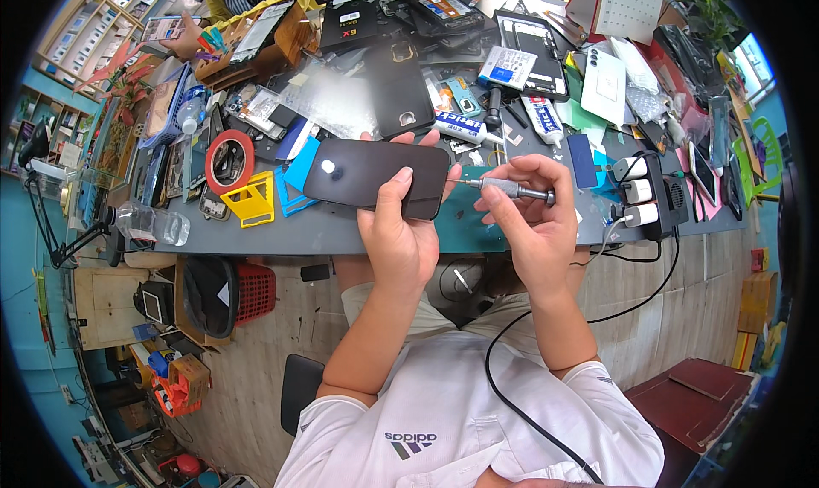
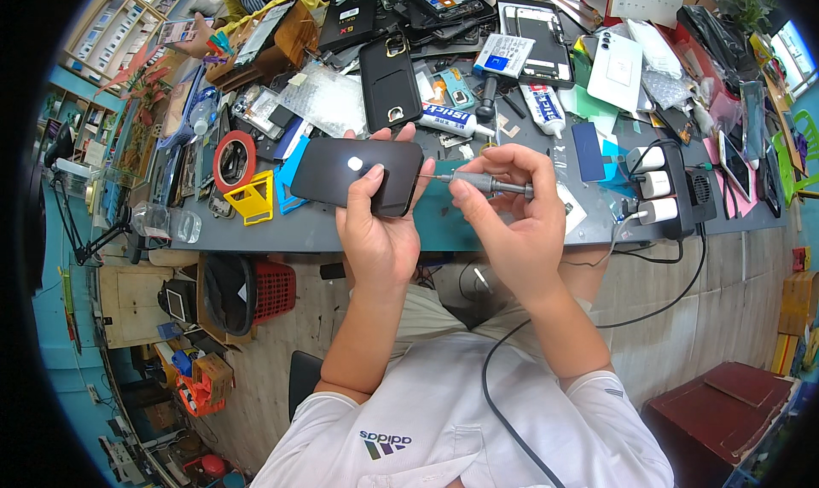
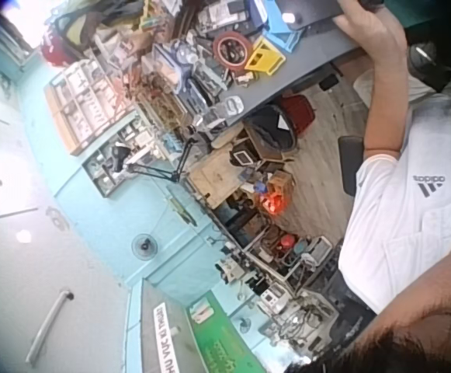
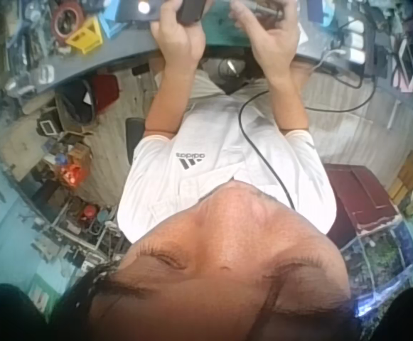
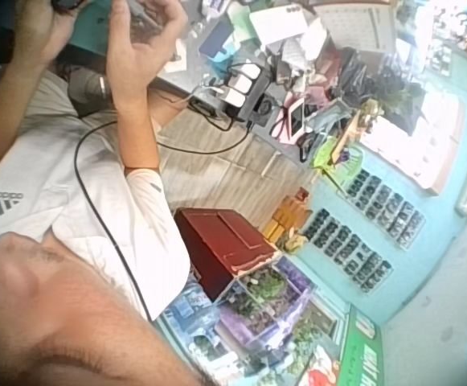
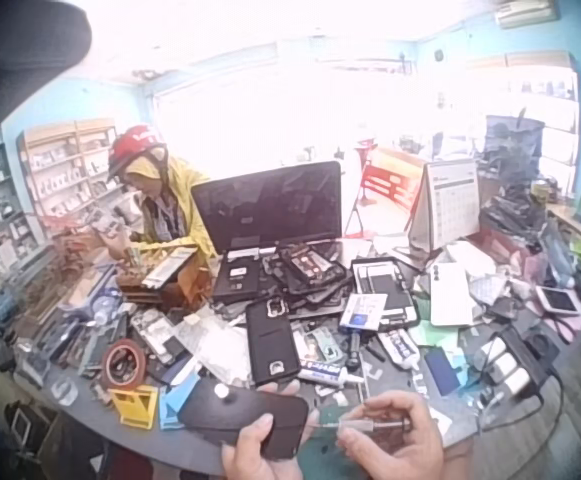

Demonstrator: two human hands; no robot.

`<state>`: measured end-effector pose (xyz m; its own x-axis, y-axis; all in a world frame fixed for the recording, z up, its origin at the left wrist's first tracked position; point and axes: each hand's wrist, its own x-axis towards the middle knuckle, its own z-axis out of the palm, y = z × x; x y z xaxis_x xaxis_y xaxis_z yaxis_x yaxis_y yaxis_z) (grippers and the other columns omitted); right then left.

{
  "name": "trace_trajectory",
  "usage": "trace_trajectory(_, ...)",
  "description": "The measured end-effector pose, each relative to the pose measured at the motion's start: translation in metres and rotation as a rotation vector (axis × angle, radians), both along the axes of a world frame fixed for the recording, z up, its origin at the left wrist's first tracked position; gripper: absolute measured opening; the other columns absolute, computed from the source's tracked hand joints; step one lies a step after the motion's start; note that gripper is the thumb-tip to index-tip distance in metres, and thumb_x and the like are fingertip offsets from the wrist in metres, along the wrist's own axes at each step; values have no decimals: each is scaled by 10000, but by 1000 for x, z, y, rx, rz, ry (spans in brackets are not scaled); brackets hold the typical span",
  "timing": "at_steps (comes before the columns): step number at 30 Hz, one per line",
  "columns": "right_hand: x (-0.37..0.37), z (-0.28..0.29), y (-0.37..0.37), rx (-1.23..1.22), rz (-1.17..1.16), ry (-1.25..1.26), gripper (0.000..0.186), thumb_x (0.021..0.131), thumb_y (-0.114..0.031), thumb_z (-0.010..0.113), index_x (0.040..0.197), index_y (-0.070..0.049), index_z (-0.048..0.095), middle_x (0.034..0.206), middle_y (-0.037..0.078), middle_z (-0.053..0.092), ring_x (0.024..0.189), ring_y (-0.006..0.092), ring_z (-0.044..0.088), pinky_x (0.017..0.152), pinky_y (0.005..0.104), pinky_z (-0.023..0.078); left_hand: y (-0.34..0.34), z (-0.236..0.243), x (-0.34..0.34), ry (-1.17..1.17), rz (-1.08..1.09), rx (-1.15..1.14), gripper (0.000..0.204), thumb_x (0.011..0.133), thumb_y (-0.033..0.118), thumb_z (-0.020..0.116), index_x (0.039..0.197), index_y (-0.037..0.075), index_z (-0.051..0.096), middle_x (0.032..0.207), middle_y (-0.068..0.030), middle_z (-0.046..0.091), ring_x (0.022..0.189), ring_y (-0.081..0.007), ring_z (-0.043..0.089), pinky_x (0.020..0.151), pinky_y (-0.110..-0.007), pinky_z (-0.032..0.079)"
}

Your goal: The person disassembles a smartphone using a screwdriver, removes the back cover, and manipulates internal components. They then reassemble the device, securing the back cover and testing the screen functionality. The person also handles a second smartphone, removing its back cover and inspecting the interior.

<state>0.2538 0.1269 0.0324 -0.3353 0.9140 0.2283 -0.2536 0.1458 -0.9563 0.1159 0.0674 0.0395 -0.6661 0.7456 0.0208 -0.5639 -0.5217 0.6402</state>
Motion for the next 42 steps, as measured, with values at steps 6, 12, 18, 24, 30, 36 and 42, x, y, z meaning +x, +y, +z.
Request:
trace_trajectory(6, 1, -4, 0, 32, -1, -5, 500, 931, 23, 826, 1334, -42, 538, 1207, 127, 718, 1030, 149, 716, 744, 255, 601, 0, -1, 0, 6, 3, -3, 691, 1016, 54, 539, 1639, 73, 240, 1487, -225, 504, 1481, -437, 515, 1106, -640, 572)
trace_trajectory(12, -1, -2, 0, -27, -13, 19, 474, 929, 23, 828, 1311, -30, 553, 1176, 123, 718, 1038, 155, 713, 742, 256, 600, 0, -1, 0, 8, 0, -2, 680, 1017, 55, 538, 1633, 76, 250, 1488, -221, 507, 1482, -436, 516, 1103, -639, 572)
trace_trajectory(18, 1, -3, 0, 33, -30, -50, 451, 940, 0, 829, 1303, -29, 563, 1167, 130, 728, 1044, 158, 714, 745, 273, 615, 0, 0, 0, 9, 3, -5, 677, 1016, 56, 539, 1630, 78, 256, 1491, -223, 508, 1479, -435, 518, 1104, -637, 572)
trace_trajectory(24, 4, 2, -1, -32, 24, 20, 432, 960, -14, 814, 1305, -25, 555, 1177, 138, 730, 958, 170, 737, 771, 288, 612, 0, 1, 0, 11, 6, -12, 665, 1017, 65, 530, 1625, 62, 261, 1500, -222, 509, 1483, -428, 515, 1109, -622, 579)
trace_trajectory(30, 15, -2, 8, 111, -44, 243, 291, 1047, 23, 678, 1307, 12, 547, 1310, 223, 672, 978, 247, 771, 811, 329, 652, 2, -1, -2, -21, -3, -5, 614, 1044, 131, 503, 1608, 23, 286, 1504, -229, 527, 1499, -422, 499, 1129, -579, 589)
trace_trajectory(36, 22, -4, 16, 549, -83, -87, 269, 1036, 94, 598, 1266, -22, 677, 1305, 196, 645, 1056, 291, 733, 889, 347, 618, 3, -7, -4, -67, 10, 41, 509, 1074, 201, 468, 1540, 5, 409, 1465, -241, 582, 1491, -415, 511, 1145, -582, 580)
trace_trajectory(42, 6, -6, 6, 894, 13, -431, 694, 760, 79, 647, 1428, -91, 720, 1228, 115, 580, 982, 294, 528, 831, 404, 488, 4, -10, -6, -34, -9, 47, 485, 1084, 219, 449, 1517, 3, 430, 1441, -239, 606, 1469, -405, 536, 1154, -550, 570)
